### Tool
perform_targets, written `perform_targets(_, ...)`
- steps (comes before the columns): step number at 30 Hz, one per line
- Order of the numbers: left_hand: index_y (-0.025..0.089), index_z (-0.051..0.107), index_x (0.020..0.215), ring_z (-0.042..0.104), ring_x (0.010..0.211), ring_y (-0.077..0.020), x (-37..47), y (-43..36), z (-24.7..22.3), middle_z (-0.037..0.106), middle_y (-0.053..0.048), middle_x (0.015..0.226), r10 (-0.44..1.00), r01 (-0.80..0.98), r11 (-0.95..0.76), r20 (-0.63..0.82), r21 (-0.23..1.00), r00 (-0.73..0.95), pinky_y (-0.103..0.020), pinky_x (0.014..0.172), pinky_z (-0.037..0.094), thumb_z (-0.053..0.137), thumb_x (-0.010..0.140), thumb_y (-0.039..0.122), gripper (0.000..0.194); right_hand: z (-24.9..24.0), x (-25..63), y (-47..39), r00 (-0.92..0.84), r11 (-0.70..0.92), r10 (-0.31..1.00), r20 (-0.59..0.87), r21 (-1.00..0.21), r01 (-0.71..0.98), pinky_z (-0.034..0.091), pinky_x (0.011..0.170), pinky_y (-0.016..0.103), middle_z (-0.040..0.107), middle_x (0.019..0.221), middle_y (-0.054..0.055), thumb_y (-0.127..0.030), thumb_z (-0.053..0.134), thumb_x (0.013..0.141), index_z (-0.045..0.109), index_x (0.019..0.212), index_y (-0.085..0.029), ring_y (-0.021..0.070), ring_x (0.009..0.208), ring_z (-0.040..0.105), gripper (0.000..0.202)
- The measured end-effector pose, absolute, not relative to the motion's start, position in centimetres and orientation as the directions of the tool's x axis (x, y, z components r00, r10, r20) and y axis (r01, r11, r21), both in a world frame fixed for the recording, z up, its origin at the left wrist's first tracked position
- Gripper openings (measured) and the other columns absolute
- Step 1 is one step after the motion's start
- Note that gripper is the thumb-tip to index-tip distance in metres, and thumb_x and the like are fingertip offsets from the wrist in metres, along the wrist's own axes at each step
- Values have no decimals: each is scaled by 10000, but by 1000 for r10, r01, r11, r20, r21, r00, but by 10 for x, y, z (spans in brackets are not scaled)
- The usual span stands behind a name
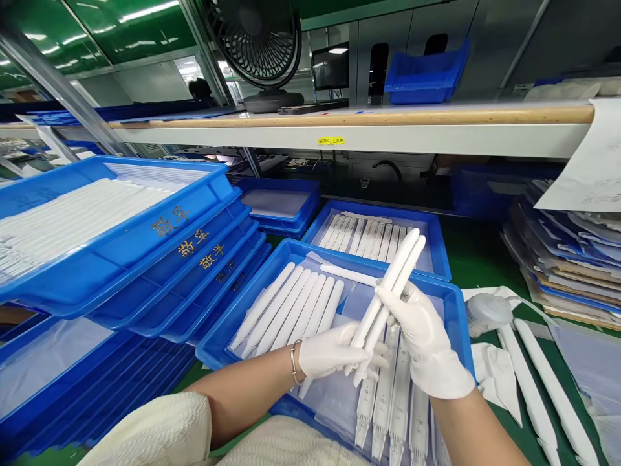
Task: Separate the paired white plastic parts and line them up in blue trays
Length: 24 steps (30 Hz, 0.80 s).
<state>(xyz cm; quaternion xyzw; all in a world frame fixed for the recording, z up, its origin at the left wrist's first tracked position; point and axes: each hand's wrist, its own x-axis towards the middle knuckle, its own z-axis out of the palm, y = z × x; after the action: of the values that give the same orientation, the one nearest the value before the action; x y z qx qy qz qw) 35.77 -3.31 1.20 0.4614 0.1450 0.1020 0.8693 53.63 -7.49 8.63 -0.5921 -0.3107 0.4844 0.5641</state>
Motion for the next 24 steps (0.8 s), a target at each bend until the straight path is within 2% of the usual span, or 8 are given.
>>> perform_targets(6,154,597,1276,697,1108,-401,351,-27,9,703,-164,1128,-148,177,675,-103,716,984,-539,820,579,874,600,639,877,80,538,-85,-86,-224,975,-207,-900,-374,292,423,220,398,496,-71,-535,841,763,691,1052,-195,70,426,292,470)
perform_targets(9,164,613,1192,731,981,-367,351,-29,11,715,-109,973,-204,229,635,-125,738,971,-499,759,587,899,563,605,819,69,543,-85,-267,-212,958,-107,-889,-406,265,454,220,396,520,-67,-512,811,802,698,1090,-199,62,440,280,440)
perform_targets(11,165,615,1103,736,830,-308,352,-31,14,687,-62,835,-105,189,593,-157,783,982,-447,702,588,884,579,618,743,66,546,-81,-256,-186,963,-88,-902,-389,273,472,226,439,569,-48,-490,810,810,702,1064,-193,64,467,300,406)
perform_targets(14,179,570,1053,657,603,-181,353,-30,21,624,3,705,204,118,440,-227,890,952,-329,605,552,817,708,549,563,66,546,-71,-71,-115,993,-96,-925,-362,379,525,248,538,717,-11,-484,817,809,677,1060,-212,92,548,400,396)
perform_targets(17,189,536,1034,585,531,-143,353,-29,30,606,18,685,543,317,135,-338,939,769,-280,551,496,715,815,447,383,68,542,-60,138,-101,981,-134,-969,-226,419,544,263,541,727,-9,-618,782,799,638,1048,-214,124,596,460,496)
perform_targets(19,186,555,998,635,648,-185,354,-29,36,646,-22,780,720,513,-80,-306,855,622,-305,606,504,695,817,440,341,68,536,-57,246,-137,957,-151,-988,-73,387,503,264,534,686,-10,-692,767,766,619,997,-204,138,584,471,559)
perform_targets(22,184,601,966,673,839,-253,354,-32,43,680,-66,933,779,630,-257,-229,733,584,-353,719,520,698,813,483,350,67,531,-57,334,-172,932,-141,-983,63,363,493,263,506,655,-26,-646,804,742,577,880,-212,133,570,449,509)
perform_targets(24,185,612,1011,672,841,-255,353,-34,46,677,-60,942,737,601,-257,-249,757,629,-364,730,527,743,787,524,426,67,532,-58,328,-183,932,-152,-981,64,373,514,259,486,647,-35,-589,816,755,555,820,-211,121,574,427,463)
